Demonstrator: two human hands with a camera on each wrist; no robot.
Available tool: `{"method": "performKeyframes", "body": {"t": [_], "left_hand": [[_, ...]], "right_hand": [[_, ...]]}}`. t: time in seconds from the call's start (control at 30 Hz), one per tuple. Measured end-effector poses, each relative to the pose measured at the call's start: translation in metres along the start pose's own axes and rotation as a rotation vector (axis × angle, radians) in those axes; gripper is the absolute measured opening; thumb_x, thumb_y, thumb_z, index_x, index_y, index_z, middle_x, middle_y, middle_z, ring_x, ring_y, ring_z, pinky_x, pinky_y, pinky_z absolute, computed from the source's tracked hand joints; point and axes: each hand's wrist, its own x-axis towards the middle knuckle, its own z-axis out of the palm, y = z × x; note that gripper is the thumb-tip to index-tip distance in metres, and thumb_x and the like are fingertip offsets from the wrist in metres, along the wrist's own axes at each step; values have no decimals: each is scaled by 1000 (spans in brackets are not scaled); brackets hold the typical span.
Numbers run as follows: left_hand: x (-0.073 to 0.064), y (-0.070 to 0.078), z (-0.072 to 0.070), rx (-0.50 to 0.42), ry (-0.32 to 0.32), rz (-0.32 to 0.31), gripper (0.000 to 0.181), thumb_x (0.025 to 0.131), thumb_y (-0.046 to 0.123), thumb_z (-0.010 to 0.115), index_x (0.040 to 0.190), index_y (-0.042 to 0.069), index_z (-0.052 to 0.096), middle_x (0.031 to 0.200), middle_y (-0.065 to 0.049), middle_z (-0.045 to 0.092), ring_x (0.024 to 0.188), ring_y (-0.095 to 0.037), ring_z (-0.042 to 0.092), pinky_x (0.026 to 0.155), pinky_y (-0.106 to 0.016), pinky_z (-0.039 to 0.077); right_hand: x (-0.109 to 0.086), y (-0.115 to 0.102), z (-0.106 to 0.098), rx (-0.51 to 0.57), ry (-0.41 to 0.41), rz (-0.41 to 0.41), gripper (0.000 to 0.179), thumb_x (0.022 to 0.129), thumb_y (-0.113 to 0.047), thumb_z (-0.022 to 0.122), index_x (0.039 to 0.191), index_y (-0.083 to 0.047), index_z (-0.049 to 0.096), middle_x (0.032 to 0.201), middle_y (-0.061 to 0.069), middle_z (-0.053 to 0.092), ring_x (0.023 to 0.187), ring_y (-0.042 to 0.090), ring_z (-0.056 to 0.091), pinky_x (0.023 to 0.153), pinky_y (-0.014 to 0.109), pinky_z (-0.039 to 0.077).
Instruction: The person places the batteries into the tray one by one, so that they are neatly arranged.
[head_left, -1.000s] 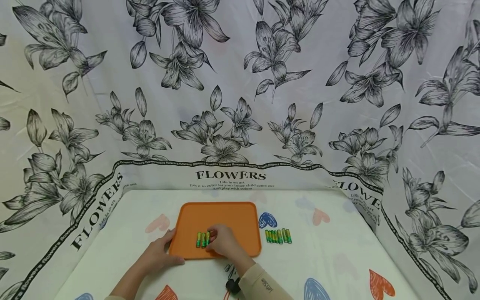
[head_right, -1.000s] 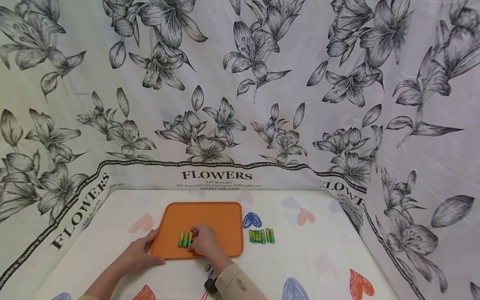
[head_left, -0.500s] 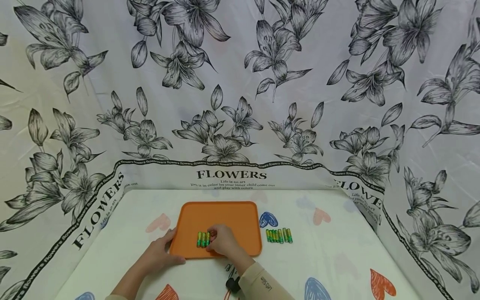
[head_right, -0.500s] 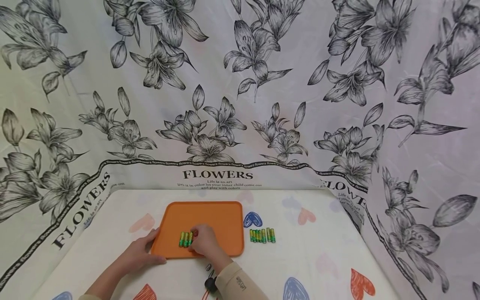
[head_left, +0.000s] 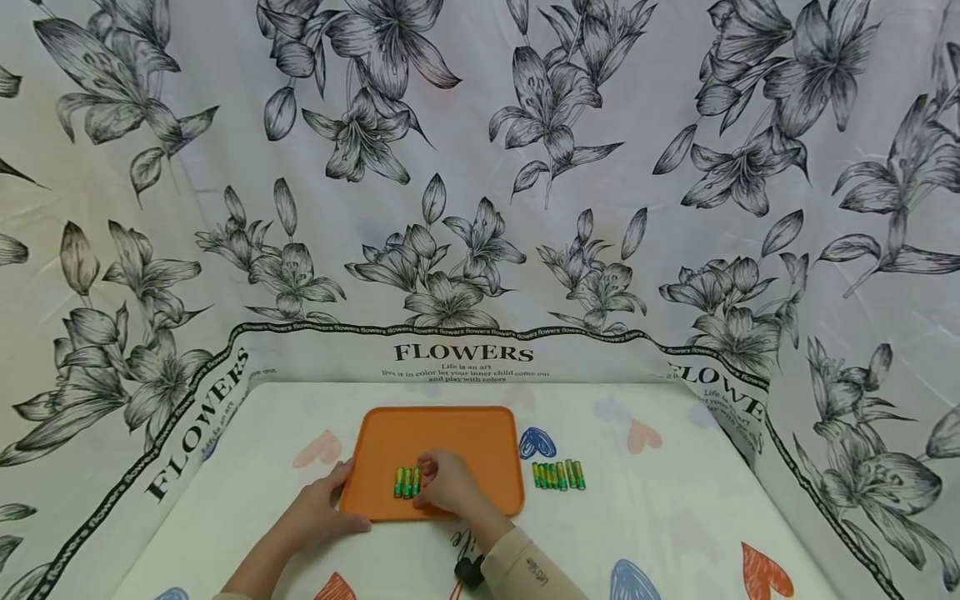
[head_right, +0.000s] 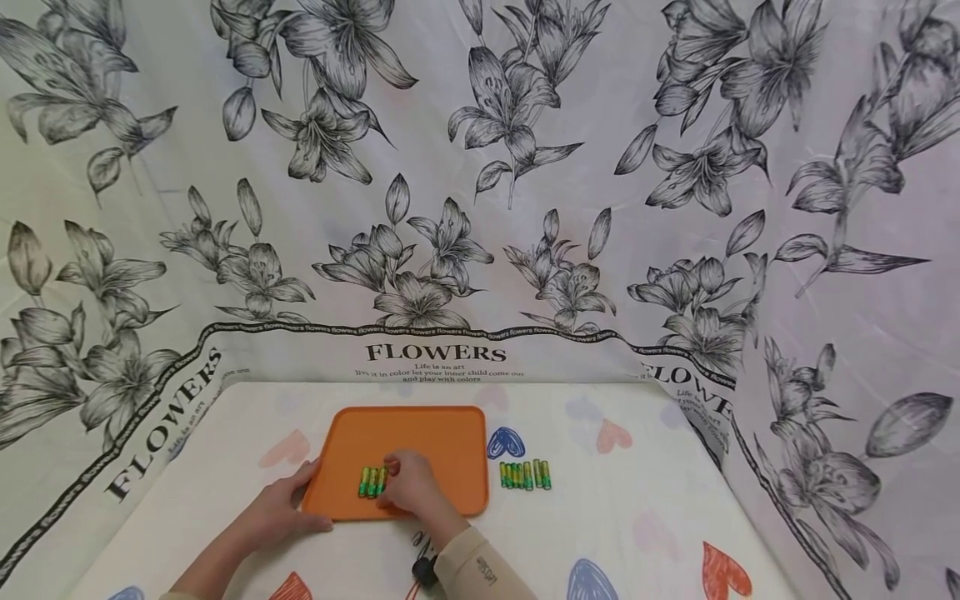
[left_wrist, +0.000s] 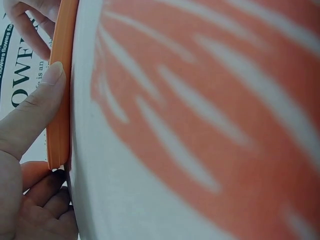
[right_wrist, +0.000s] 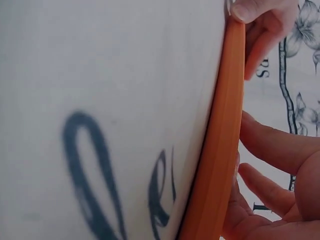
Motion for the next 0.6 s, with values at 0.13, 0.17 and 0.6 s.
{"method": "performKeyframes", "body": {"t": [0.13,0.17,0.6], "left_hand": [[1,-1,0,5,2,0,127,60,52,94,158,4,30,161,-28,24,148,-49,26,116,-65,29],[1,-1,0,3,2,-1,127,60,52,94,158,4,30,161,-28,24,148,-50,26,116,-66,28],[1,0,1,6,-1,-10,127,59,53,94,158,4,30,161,-28,25,148,-50,26,115,-66,28]], "right_hand": [[-2,1,-5,69,2,29,74,67,2,91,134,-6,61,96,3,63,77,12,57,64,28,54],[-3,1,-7,91,5,38,75,68,1,91,136,-7,61,98,3,63,78,12,58,64,28,55],[-9,12,-36,171,2,-32,67,76,-4,86,138,-5,59,113,9,67,94,16,66,78,31,59]]}}
